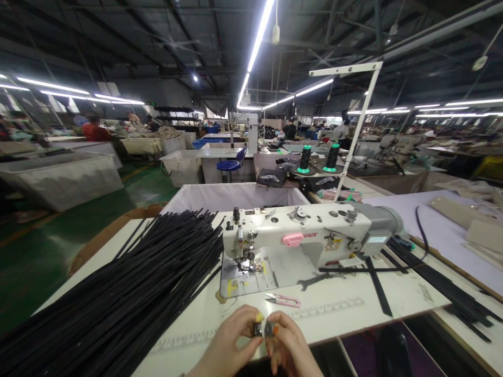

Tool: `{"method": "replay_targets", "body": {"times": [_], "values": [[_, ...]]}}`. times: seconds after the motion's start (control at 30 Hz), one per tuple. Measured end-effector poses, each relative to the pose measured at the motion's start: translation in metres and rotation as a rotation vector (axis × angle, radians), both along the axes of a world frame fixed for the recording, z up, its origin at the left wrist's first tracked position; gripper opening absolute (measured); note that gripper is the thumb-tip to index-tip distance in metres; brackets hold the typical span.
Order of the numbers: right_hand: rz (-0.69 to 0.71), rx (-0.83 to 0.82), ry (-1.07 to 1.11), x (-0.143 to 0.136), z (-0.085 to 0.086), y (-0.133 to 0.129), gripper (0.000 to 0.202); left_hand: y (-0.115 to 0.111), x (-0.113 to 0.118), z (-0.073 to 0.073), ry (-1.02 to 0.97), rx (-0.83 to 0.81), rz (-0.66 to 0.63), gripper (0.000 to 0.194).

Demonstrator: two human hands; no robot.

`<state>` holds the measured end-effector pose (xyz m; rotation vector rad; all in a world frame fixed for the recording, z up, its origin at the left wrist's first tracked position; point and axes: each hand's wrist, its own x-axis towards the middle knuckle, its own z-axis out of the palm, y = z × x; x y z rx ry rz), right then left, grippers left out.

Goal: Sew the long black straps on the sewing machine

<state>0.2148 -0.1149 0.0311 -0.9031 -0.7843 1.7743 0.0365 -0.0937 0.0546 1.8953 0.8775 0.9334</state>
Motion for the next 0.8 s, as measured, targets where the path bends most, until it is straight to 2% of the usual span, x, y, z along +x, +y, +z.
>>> {"method": "replay_targets", "body": {"times": [0.07, 0.13, 0.17, 0.23, 0.3, 0.33, 0.37, 0.4, 0.43, 0.5, 0.53, 0.6, 0.63, 0.7, 0.73, 0.8], "values": [[-0.110, 0.095, -0.138, 0.020, -0.001, 0.008, 0.031, 0.012, 0.002, -0.022, -0.139, -0.177, 0.087, 0.026], [-0.248, 0.211, -0.362, 0.046, 0.000, 0.017, 0.025, 0.027, 0.001, -0.046, -0.178, -0.223, 0.181, 0.036], [-0.315, 0.269, -0.497, 0.060, 0.001, 0.022, 0.023, 0.034, 0.000, -0.058, -0.132, -0.166, 0.222, 0.038], [-0.401, 0.377, -0.781, 0.087, 0.003, 0.030, 0.018, 0.047, -0.004, -0.077, 0.066, 0.067, 0.267, 0.037], [-0.428, 0.452, -1.037, 0.107, 0.000, 0.036, 0.014, 0.055, -0.007, -0.083, 0.271, 0.319, 0.265, 0.030], [-0.426, 0.475, -1.130, 0.113, -0.002, 0.038, 0.013, 0.057, -0.007, -0.077, 0.344, 0.429, 0.264, 0.029], [-0.422, 0.492, -1.197, 0.118, -0.006, 0.039, 0.013, 0.058, -0.006, -0.065, 0.393, 0.530, 0.257, 0.031], [-0.423, 0.507, -1.240, 0.121, -0.011, 0.040, 0.013, 0.059, -0.002, -0.047, 0.420, 0.619, 0.246, 0.035], [-0.424, 0.522, -1.265, 0.122, -0.015, 0.041, 0.014, 0.061, 0.004, -0.022, 0.428, 0.698, 0.208, 0.038], [-0.399, 0.553, -1.296, 0.121, -0.023, 0.042, 0.014, 0.069, 0.022, 0.042, 0.409, 0.810, 0.075, 0.040], [-0.382, 0.567, -1.312, 0.121, -0.025, 0.042, 0.015, 0.076, 0.034, 0.076, 0.383, 0.825, 0.050, 0.038], [-0.373, 0.580, -1.350, 0.120, -0.028, 0.041, 0.014, 0.098, 0.060, 0.140, 0.364, 0.839, -0.028, 0.034], [-0.389, 0.581, -1.366, 0.120, -0.030, 0.042, 0.013, 0.113, 0.074, 0.166, 0.383, 0.853, -0.072, 0.033], [-0.427, 0.589, -1.386, 0.122, -0.033, 0.042, 0.012, 0.143, 0.099, 0.202, 0.466, 0.863, -0.100, 0.032], [-0.435, 0.592, -1.394, 0.122, -0.036, 0.043, 0.013, 0.158, 0.109, 0.212, 0.523, 0.849, -0.130, 0.031], [-0.441, 0.581, -1.416, 0.122, -0.042, 0.046, 0.015, 0.183, 0.126, 0.222, 0.632, 0.814, -0.223, 0.027]]}}
